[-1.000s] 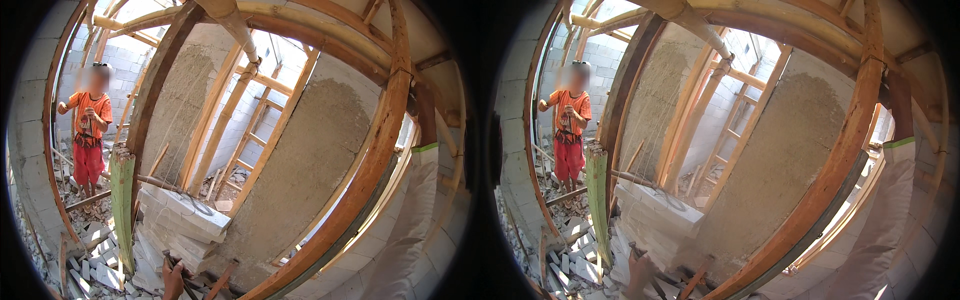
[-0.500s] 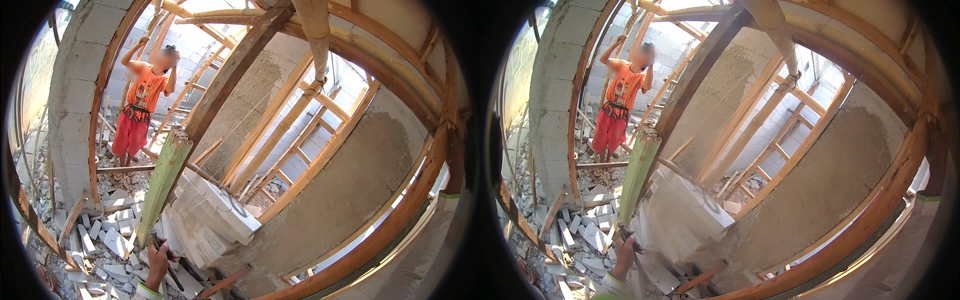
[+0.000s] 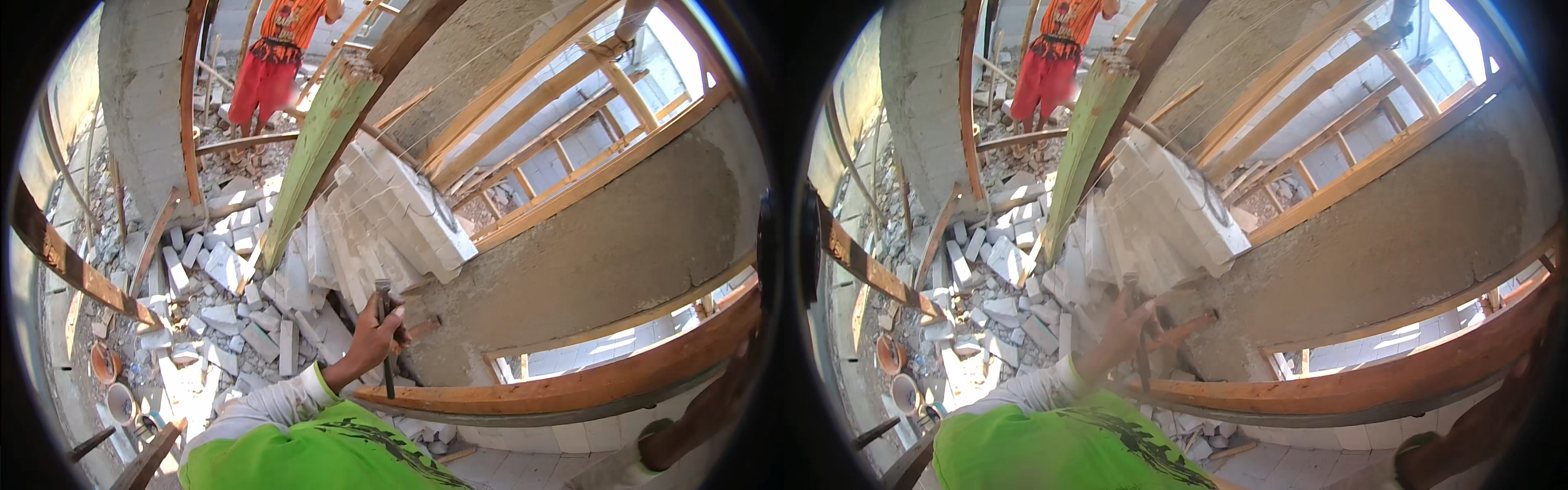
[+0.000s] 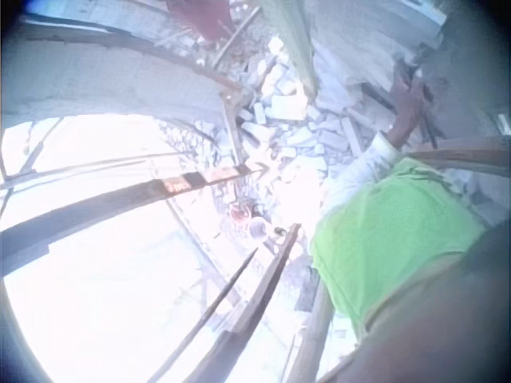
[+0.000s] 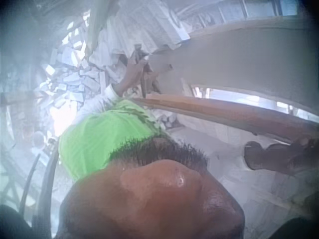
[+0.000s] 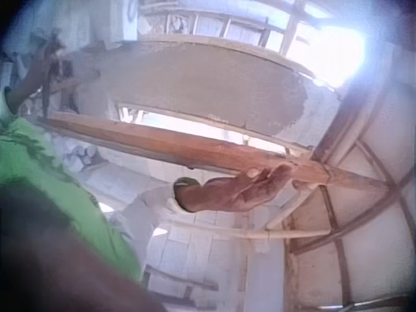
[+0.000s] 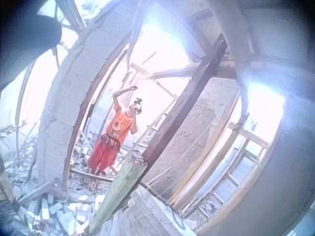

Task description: The person secures bamboo and wooden beams using wire and pliers, tightening the wire around joints in a building under construction.

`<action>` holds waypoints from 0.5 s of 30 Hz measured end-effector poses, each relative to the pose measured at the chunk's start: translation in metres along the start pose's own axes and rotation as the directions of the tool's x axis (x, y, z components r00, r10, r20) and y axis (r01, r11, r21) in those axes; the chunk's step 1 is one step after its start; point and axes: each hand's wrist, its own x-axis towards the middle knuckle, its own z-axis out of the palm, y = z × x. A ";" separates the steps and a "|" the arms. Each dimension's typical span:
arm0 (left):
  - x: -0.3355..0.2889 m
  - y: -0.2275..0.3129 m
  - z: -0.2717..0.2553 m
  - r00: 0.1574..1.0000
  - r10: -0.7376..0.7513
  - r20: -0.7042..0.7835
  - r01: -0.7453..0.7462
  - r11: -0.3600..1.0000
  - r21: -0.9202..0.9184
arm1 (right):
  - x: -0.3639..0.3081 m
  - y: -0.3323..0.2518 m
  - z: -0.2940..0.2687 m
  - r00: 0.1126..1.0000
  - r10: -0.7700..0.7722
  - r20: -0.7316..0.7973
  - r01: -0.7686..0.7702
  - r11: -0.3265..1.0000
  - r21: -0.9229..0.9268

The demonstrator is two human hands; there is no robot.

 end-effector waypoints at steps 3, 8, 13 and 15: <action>-0.007 -0.008 -0.001 0.997 0.080 -0.019 -0.081 0.995 -0.055 | -0.123 -0.079 0.110 0.685 0.028 0.728 -0.395 0.854 0.338; -0.037 -0.028 -0.014 1.000 -0.011 0.013 0.011 1.000 0.003 | -0.320 -0.124 0.182 0.123 -0.114 0.986 -0.933 0.326 0.155; 0.006 0.015 -0.051 0.973 -0.007 0.231 -0.146 0.757 0.637 | -0.384 -0.095 0.219 -0.003 0.069 0.998 -0.991 0.131 -0.012; 0.028 0.071 -0.081 0.923 0.380 0.056 -0.295 0.610 0.736 | -0.381 -0.076 0.228 -0.082 0.227 0.970 -0.996 -0.036 -0.076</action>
